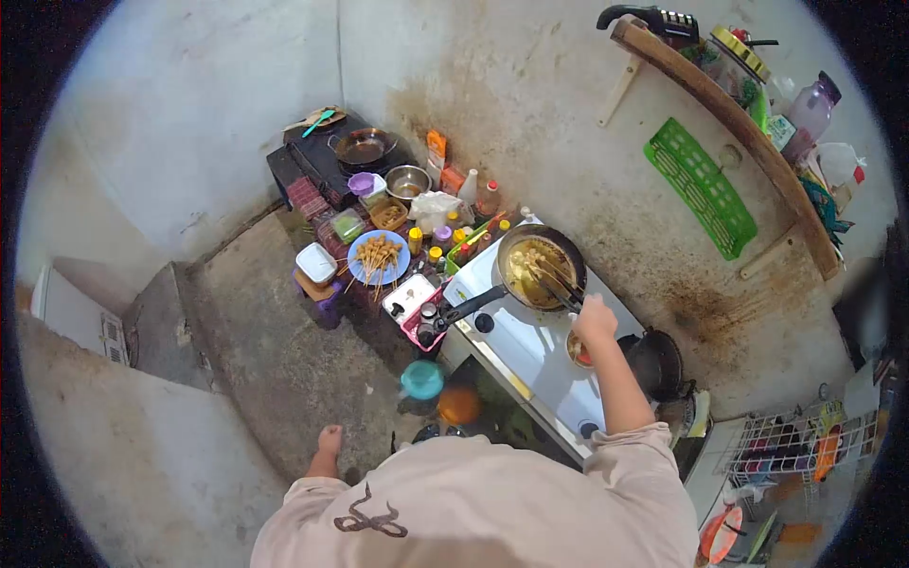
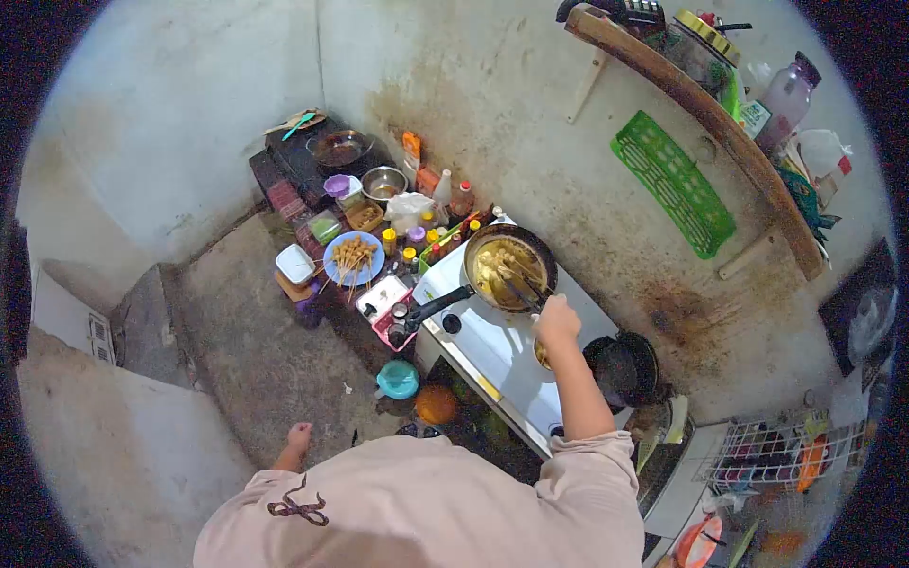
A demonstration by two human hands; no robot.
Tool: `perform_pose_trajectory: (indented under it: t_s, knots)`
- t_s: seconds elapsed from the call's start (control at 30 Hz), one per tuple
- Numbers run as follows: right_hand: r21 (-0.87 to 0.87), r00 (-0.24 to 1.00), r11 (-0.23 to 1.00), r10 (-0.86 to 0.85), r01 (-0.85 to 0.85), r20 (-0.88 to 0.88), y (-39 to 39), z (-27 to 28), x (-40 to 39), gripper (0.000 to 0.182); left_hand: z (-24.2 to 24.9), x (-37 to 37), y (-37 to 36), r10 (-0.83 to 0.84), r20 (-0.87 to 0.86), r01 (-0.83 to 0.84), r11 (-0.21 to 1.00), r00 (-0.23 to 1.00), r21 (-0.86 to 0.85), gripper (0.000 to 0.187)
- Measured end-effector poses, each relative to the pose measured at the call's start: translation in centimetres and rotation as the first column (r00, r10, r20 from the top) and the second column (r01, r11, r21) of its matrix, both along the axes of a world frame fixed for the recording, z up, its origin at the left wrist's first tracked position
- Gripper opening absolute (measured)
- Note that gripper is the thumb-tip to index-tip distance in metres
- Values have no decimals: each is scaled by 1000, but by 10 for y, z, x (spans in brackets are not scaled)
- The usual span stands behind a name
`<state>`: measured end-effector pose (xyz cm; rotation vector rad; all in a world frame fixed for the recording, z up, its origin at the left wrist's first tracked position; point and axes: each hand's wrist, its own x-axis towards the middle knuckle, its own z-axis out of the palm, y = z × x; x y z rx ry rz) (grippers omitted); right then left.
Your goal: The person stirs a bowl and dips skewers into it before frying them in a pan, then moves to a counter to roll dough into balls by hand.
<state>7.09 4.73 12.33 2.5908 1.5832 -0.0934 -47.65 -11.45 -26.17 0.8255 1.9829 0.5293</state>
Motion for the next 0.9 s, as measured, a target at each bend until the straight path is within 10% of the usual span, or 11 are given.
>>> perform_pose_trajectory:
  t_s: [0.43,0.63,0.77,0.9]
  knots:
    - [31,833,881,435,-473,340,41,-34,39,30,68,58,-3,-35,31,30,989,999,146,15]
    - [-24,961,961,276,-276,23,40,8,30,32,51,34,-38,109,38,-110,993,993,32,17]
    - [-95,857,994,-5,-52,-515,49,-9,68,40,43,23,-68,253,111,-256,967,961,8,17]
    - [-183,862,983,-86,-8,-499,38,-1,70,41,29,14,-89,213,26,-213,977,977,17,20]
